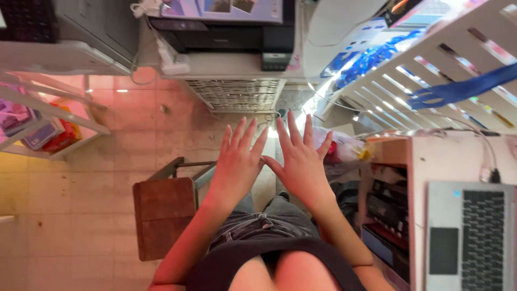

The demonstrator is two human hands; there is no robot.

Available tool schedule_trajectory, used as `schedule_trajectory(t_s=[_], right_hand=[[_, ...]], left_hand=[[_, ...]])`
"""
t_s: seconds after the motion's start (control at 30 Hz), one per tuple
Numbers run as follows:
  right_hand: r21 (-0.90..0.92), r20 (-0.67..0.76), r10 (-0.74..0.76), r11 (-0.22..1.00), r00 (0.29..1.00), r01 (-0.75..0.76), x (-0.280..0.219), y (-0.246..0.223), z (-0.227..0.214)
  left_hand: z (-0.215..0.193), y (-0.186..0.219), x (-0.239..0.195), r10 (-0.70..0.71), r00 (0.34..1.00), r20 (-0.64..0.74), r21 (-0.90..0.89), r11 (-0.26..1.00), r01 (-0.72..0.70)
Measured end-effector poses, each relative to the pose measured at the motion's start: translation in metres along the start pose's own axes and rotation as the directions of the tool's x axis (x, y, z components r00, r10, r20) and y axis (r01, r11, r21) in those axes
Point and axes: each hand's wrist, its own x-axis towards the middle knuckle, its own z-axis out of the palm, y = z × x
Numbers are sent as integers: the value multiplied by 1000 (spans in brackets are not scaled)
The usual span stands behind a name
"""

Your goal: Picking up a waist belt and attaching a price tag to it at a desk

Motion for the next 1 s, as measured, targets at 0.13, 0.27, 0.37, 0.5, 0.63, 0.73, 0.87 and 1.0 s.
schedule_trajectory(t_s=[0.13,0.27,0.37,0.5,0.63,0.73,0.87,1.0], right_hand=[[7,35,32,999,999,-32,45,-25,26],[-9,64,84,996,994,-84,88,-36,58],[-10,66,122,993,990,-122,130,-33,97],[-80,29,141,987,990,-138,186,-16,170],[-114,22,69,991,997,-66,230,1,231],[-148,-153,-44,989,987,21,268,21,283],[-159,-336,-136,983,932,87,293,35,328],[-90,-385,-106,993,917,77,297,30,332]], left_hand=[[28,-46,11,8,999,37,-21,1000,-7],[61,-80,23,41,997,59,-68,997,-37],[104,-108,33,47,998,50,-115,993,-41],[184,-142,40,-2,996,84,-202,979,19],[254,-175,48,-62,992,110,-172,982,81],[288,-197,68,-108,986,123,-113,986,122],[324,-211,77,-127,987,98,-53,990,133],[344,-211,81,-158,987,-17,-11,987,158]])
